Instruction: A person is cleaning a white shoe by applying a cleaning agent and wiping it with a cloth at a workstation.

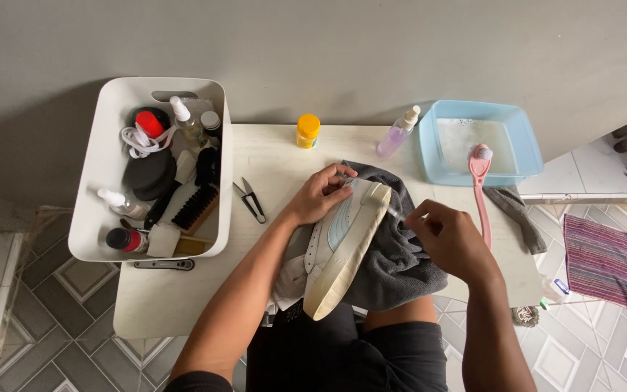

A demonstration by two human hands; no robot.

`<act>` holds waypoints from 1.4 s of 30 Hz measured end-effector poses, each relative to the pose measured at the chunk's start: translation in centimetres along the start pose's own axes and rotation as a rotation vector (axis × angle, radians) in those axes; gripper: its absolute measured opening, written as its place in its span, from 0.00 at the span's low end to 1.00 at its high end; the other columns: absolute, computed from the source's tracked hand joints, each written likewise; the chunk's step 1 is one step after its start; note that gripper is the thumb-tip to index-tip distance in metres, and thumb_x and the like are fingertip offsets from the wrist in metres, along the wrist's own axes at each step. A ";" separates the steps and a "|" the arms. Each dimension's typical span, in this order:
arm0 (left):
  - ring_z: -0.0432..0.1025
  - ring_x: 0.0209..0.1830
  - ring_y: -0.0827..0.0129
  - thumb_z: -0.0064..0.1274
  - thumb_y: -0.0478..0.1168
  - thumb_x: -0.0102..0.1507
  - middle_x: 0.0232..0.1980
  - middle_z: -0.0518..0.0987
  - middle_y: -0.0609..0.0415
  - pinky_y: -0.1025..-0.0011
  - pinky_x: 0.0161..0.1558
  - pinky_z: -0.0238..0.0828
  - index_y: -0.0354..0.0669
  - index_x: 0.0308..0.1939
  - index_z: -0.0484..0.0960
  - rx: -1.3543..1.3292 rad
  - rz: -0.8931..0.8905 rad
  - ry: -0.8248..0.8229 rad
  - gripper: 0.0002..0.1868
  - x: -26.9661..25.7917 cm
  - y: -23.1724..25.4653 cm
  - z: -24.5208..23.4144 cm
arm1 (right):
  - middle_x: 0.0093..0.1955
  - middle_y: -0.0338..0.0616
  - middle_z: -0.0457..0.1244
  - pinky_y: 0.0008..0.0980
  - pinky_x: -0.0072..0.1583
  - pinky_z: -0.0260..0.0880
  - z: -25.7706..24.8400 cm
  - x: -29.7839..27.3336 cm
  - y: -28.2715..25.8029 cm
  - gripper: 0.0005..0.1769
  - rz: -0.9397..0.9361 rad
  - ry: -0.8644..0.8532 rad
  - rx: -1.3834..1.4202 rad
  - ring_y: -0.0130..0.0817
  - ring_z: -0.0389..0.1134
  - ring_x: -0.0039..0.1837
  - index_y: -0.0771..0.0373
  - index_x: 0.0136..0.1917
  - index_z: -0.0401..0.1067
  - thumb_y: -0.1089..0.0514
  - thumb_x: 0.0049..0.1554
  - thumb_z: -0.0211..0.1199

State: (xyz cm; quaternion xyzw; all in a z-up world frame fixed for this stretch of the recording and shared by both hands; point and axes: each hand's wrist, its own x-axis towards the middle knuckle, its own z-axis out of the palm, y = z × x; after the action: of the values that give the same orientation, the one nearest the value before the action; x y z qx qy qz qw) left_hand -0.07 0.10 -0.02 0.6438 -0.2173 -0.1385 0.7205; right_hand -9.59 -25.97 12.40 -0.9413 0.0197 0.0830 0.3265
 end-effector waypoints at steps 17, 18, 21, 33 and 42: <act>0.67 0.30 0.75 0.54 0.40 0.67 0.31 0.76 0.55 0.76 0.36 0.67 0.41 0.58 0.74 -0.011 0.019 0.013 0.16 0.0 0.2 0.4 | 0.27 0.48 0.67 0.42 0.47 0.67 -1.1 0.6 -0.3 0.06 0.010 -0.001 -0.013 0.44 0.68 0.35 0.59 0.47 0.79 0.58 0.58 0.65; 0.67 0.30 0.76 0.54 0.40 0.67 0.31 0.76 0.55 0.76 0.35 0.67 0.41 0.58 0.74 -0.017 0.011 0.008 0.16 0.0 0.1 0.3 | 0.27 0.48 0.67 0.43 0.46 0.67 -1.1 0.3 -0.8 0.06 0.014 0.012 -0.039 0.45 0.68 0.35 0.58 0.46 0.79 0.57 0.58 0.64; 0.67 0.30 0.75 0.54 0.41 0.68 0.30 0.75 0.55 0.75 0.35 0.67 0.41 0.58 0.74 0.000 0.012 0.008 0.16 -0.1 -0.2 0.4 | 0.25 0.45 0.65 0.41 0.44 0.65 -1.0 1.1 -0.3 0.06 -0.014 0.068 -0.044 0.42 0.66 0.32 0.58 0.47 0.79 0.57 0.59 0.64; 0.68 0.31 0.74 0.55 0.41 0.67 0.31 0.76 0.54 0.74 0.37 0.68 0.41 0.58 0.73 -0.010 0.026 0.010 0.17 0.0 -0.1 0.3 | 0.24 0.49 0.64 0.42 0.44 0.66 0.7 -2.1 -2.0 0.06 -0.052 -0.163 0.043 0.44 0.67 0.32 0.62 0.42 0.80 0.61 0.56 0.62; 0.59 0.27 0.79 0.51 0.46 0.67 0.31 0.72 0.62 0.78 0.35 0.58 0.46 0.57 0.73 0.077 0.007 -0.009 0.17 -0.6 1.5 0.7 | 0.29 0.33 0.71 0.30 0.39 0.64 2.1 -6.9 -4.1 0.08 -0.013 -0.169 -0.041 0.27 0.62 0.30 0.52 0.39 0.77 0.52 0.58 0.61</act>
State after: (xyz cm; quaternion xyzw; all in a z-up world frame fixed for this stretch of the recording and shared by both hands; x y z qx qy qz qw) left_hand -1.06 0.04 1.46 0.6698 -0.2279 -0.1303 0.6946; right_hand -16.34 -21.64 14.46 -0.9375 -0.0159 0.1603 0.3084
